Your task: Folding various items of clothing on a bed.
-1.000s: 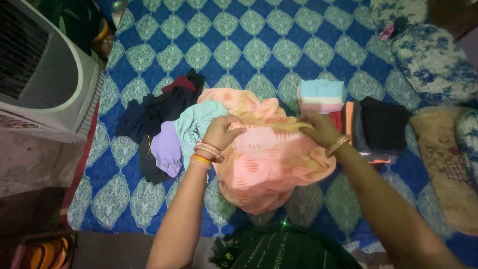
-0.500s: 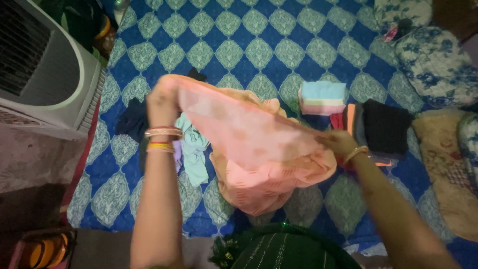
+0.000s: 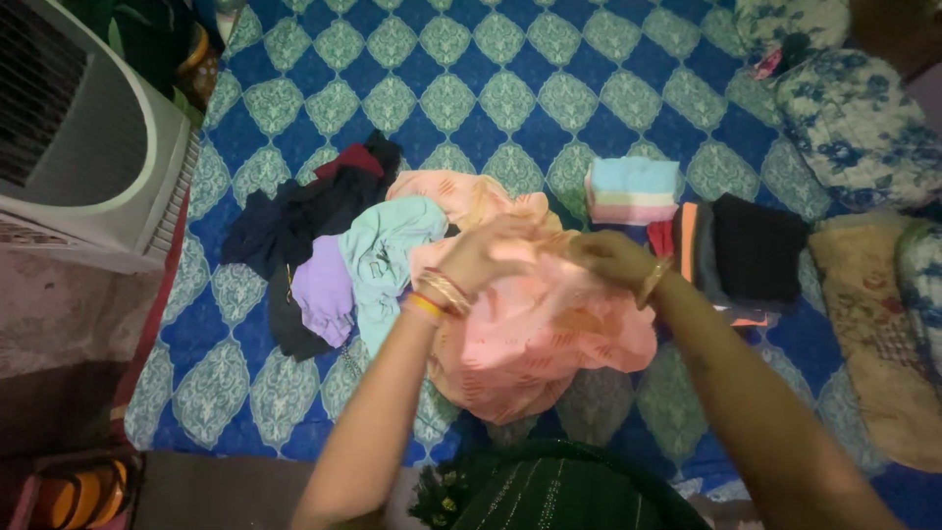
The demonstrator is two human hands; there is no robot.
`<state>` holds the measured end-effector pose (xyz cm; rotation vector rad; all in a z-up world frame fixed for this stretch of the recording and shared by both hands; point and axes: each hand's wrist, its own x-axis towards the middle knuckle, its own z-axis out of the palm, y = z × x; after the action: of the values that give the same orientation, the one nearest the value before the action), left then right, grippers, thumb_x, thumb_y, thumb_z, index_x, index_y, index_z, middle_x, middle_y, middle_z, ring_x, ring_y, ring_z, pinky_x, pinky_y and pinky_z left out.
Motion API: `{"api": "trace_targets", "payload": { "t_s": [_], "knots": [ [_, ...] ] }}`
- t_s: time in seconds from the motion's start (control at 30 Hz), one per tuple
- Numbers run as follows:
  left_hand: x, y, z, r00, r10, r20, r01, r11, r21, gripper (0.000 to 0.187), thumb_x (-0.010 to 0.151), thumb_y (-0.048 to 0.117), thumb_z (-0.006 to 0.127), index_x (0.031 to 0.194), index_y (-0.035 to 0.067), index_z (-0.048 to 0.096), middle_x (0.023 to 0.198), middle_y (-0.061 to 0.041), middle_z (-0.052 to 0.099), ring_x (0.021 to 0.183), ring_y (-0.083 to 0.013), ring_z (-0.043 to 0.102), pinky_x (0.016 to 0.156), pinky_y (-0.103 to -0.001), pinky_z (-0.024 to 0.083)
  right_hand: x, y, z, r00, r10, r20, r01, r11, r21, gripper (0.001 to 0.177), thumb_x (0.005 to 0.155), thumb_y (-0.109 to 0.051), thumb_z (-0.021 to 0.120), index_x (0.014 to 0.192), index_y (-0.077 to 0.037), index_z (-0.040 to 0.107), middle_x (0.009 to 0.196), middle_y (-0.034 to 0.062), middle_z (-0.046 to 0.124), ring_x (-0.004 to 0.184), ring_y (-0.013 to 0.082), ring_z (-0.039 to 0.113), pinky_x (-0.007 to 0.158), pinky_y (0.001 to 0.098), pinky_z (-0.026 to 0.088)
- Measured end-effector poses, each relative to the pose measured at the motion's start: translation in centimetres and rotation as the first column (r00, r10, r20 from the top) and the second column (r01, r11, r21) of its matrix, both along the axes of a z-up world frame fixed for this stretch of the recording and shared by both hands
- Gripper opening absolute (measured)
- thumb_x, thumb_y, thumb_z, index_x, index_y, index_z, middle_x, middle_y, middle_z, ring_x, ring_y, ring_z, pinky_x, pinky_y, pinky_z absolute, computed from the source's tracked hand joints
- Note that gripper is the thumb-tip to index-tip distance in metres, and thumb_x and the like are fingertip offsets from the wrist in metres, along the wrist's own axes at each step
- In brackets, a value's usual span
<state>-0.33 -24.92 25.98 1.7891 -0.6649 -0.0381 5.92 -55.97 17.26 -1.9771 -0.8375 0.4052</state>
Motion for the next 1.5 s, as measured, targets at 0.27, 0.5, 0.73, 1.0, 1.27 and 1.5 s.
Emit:
{"api": "trace_targets", "payload": {
  "t_s": [0.27, 0.5, 0.73, 1.0, 1.27, 1.5],
  "knots": [
    [1.6, -1.8, -1.7, 0.997, 0.061, 0.042, -0.07, 0.962, 0.266, 0.04, 0.087, 0.026, 0.075, 0.119, 0.003, 0.07, 0.11, -0.017, 0.075, 0.103, -0.0297, 0.073, 0.092, -0.038, 0.056, -2.5, 4.0, 8.2, 0.967, -0.079, -0.243, 0.063, 0.995, -0.071, 0.036, 0.093, -0.032, 0.072, 0.11, 0.0, 0.073, 0.08, -0.0021, 0.057, 0.075, 0.007, 0.049, 0.063, 0.0297, 0.043],
    [4.5, 8.0, 0.7, 0.78, 0.448, 0.437, -0.583, 0.774, 0.246, 0.027, 0.096, 0.029, 0.067, 0.094, 0.003, 0.072, 0.095, -0.022, 0.073, 0.089, -0.0417, 0.07, 0.079, -0.048, 0.055, -1.0, -1.7, 1.9, 0.95, -0.303, -0.071, 0.285, 0.94, -0.189, 0.04, 0.084, -0.033, 0.079, 0.11, -0.003, 0.072, 0.085, 0.0051, 0.074, 0.076, 0.0134, 0.066, 0.067, 0.0331, 0.054],
    [2.0, 16.9, 6.7, 0.736, 0.649, 0.194, -0.677, 0.708, 0.2, 0.026, 0.091, 0.029, 0.072, 0.097, 0.004, 0.075, 0.08, -0.015, 0.073, 0.072, -0.0224, 0.067, 0.067, -0.038, 0.053, -1.0, -7.2, 0.8, 0.61, -0.716, 0.339, 0.789, 0.586, -0.182, 0.029, 0.088, -0.024, 0.071, 0.115, -0.015, 0.076, 0.105, 0.0162, 0.075, 0.094, 0.033, 0.074, 0.082, 0.0415, 0.057],
    [0.8, 27.0, 6.4, 0.449, 0.849, 0.277, -0.88, 0.474, -0.027, 0.016, 0.096, 0.015, 0.079, 0.099, -0.001, 0.076, 0.086, -0.009, 0.073, 0.078, -0.0112, 0.064, 0.07, -0.031, 0.053, -1.2, -10.6, 5.5, 0.433, -0.799, 0.417, 0.875, 0.261, -0.408, 0.033, 0.08, -0.029, 0.084, 0.112, -0.022, 0.079, 0.105, 0.0161, 0.075, 0.097, 0.0377, 0.072, 0.081, 0.0486, 0.056],
    [-3.2, 35.9, 6.8, 0.279, 0.949, 0.148, -0.925, 0.307, -0.224, 0.006, 0.096, 0.001, 0.072, 0.092, -0.002, 0.069, 0.083, -0.003, 0.069, 0.074, -0.0112, 0.065, 0.067, -0.029, 0.053, -0.2, -18.3, 8.0, 0.358, -0.865, 0.352, 0.912, 0.244, -0.329, 0.041, 0.079, -0.024, 0.084, 0.115, -0.007, 0.076, 0.105, 0.0209, 0.075, 0.091, 0.0358, 0.074, 0.075, 0.0484, 0.057],
    [-2.1, 35.0, 1.7, 0.208, 0.973, 0.105, -0.968, 0.189, 0.167, 0.023, 0.105, 0.024, 0.062, 0.092, 0.009, 0.073, 0.085, -0.005, 0.071, 0.075, -0.0129, 0.066, 0.065, -0.034, 0.052, 4.7, -23.7, 0.8, 0.454, -0.882, 0.124, 0.76, 0.311, -0.571, 0.037, 0.097, -0.014, 0.059, 0.131, -0.008, 0.07, 0.113, 0.0224, 0.072, 0.096, 0.035, 0.069, 0.077, 0.0473, 0.051]
  ]
}}
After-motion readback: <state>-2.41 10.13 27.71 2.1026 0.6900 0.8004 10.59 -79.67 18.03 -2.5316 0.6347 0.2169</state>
